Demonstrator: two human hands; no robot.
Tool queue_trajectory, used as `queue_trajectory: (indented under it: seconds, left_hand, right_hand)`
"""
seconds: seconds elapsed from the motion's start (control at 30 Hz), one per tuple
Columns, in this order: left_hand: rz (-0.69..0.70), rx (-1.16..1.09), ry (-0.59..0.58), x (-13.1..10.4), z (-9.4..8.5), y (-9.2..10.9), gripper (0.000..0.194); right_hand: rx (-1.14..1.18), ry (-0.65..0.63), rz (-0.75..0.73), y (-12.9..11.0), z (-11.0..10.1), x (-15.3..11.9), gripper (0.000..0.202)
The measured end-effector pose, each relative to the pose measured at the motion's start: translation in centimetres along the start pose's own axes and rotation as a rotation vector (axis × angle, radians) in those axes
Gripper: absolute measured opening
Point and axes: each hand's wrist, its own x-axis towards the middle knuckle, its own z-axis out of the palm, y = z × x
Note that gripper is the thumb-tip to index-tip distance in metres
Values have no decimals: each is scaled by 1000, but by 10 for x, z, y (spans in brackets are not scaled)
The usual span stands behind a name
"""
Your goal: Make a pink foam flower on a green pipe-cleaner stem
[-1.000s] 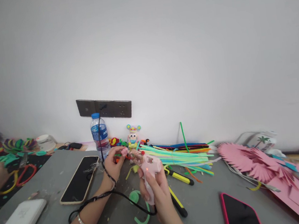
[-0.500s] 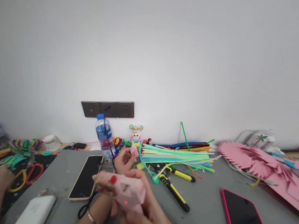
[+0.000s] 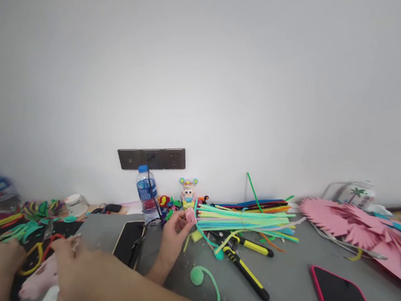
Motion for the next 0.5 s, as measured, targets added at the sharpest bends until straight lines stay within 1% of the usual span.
queue_trajectory:
  seconds: [0.03, 0.07, 0.13, 0.17, 0.2, 0.27, 0.33, 0.4, 0.5]
  left_hand:
    - [-4, -3, 1, 1, -1, 1, 16]
    - [-9, -6, 2, 1, -3, 2, 16]
    - [-26, -21, 12, 4, -7, 3, 17]
    - [-34, -35, 21, 6, -9, 2, 18]
    - [-40, -51, 31, 8, -11, 1, 19]
    - [-47, -85, 53, 11, -15, -1, 18]
    - [-49, -106, 69, 13, -16, -3, 17]
    - [-46, -101, 68, 13, -16, -5, 16]
    - [-31, -84, 48, 11, -13, -8, 16]
  right_hand:
    - [-43, -46, 41, 2, 6, 14, 66]
    - [-72, -124, 89, 4, 12, 27, 64]
    - [-79, -329, 160, 7, 24, 49, 67]
    - [-79, -359, 178, 8, 29, 58, 68]
    - [-80, -343, 184, 10, 34, 66, 67]
    - [-87, -241, 188, 14, 45, 77, 67]
    - [-93, -148, 179, 21, 59, 83, 76]
    - [-101, -108, 214, 28, 74, 85, 82]
    - [-120, -94, 322, 34, 89, 78, 82]
